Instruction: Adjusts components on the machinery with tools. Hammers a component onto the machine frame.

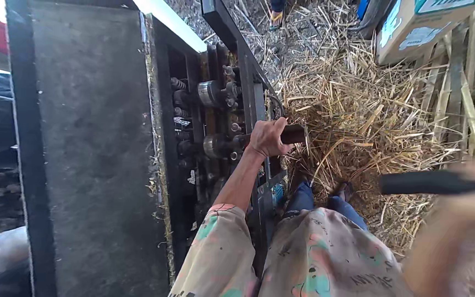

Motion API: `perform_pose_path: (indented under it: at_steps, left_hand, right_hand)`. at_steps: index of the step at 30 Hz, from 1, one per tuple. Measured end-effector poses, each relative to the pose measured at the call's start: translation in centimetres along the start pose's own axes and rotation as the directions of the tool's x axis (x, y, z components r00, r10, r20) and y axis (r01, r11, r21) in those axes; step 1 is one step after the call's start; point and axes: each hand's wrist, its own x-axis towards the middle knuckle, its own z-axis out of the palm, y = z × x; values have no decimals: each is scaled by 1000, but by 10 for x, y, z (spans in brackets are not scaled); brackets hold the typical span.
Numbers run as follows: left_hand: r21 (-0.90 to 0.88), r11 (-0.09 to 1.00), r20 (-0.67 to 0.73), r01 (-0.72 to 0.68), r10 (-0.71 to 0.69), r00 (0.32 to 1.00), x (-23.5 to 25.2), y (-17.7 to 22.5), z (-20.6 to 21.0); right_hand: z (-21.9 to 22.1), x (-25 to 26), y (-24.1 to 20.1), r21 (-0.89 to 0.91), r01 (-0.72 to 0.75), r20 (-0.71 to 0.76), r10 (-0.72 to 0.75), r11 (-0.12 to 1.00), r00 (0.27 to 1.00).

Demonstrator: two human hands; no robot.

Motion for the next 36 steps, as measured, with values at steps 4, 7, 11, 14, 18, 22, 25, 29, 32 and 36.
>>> perform_pose_path:
  at_steps: [4, 7, 11, 14, 18, 22, 25, 29, 32, 36]
  left_hand:
    - [-28, 999, 299, 21, -12, 954, -14, 20, -9]
    - [-9, 1000, 318, -8, 11, 948, -3, 19, -2]
    - [-48, 997, 304, -53, 65, 951, 10, 44, -11]
    - [-127, 991, 332, -28, 69, 941, 5, 100, 1]
    - [-289, 957, 242, 17, 55, 969, -36, 144, 49]
    - [-417, 905, 158, 87, -22, 987, -65, 193, 65]
    - [-525, 848, 109, 75, -20, 994, -68, 225, 72]
    - [-569, 816, 206, 99, 26, 978, -70, 253, 73]
    - [-561, 823, 262, 90, 74, 962, -74, 263, 73]
    - [-555, 829, 300, 71, 119, 947, -72, 263, 69]
  right_hand:
    - [54, -58, 118, -114, -596, 455, 576, 794, 679]
    - [7, -31, 99, -67, -615, 383, 589, 786, 711]
    - [-62, 0, 101, -4, -546, 230, 532, 838, 815]
    - [-101, 0, 110, -19, -584, 108, 583, 811, 806]
    - [-131, -11, 128, -135, -679, 24, 688, 721, 726]
    - [-122, -26, 145, -236, -826, 14, 851, 512, 524]
    - [-110, -44, 167, -297, -826, 81, 874, 479, 478]
    - [-92, -57, 166, -154, -860, 206, 868, 486, 453]
    - [-73, -52, 132, -132, -896, 174, 900, 424, 400]
    - [-101, -72, 177, -36, -874, 189, 862, 484, 470]
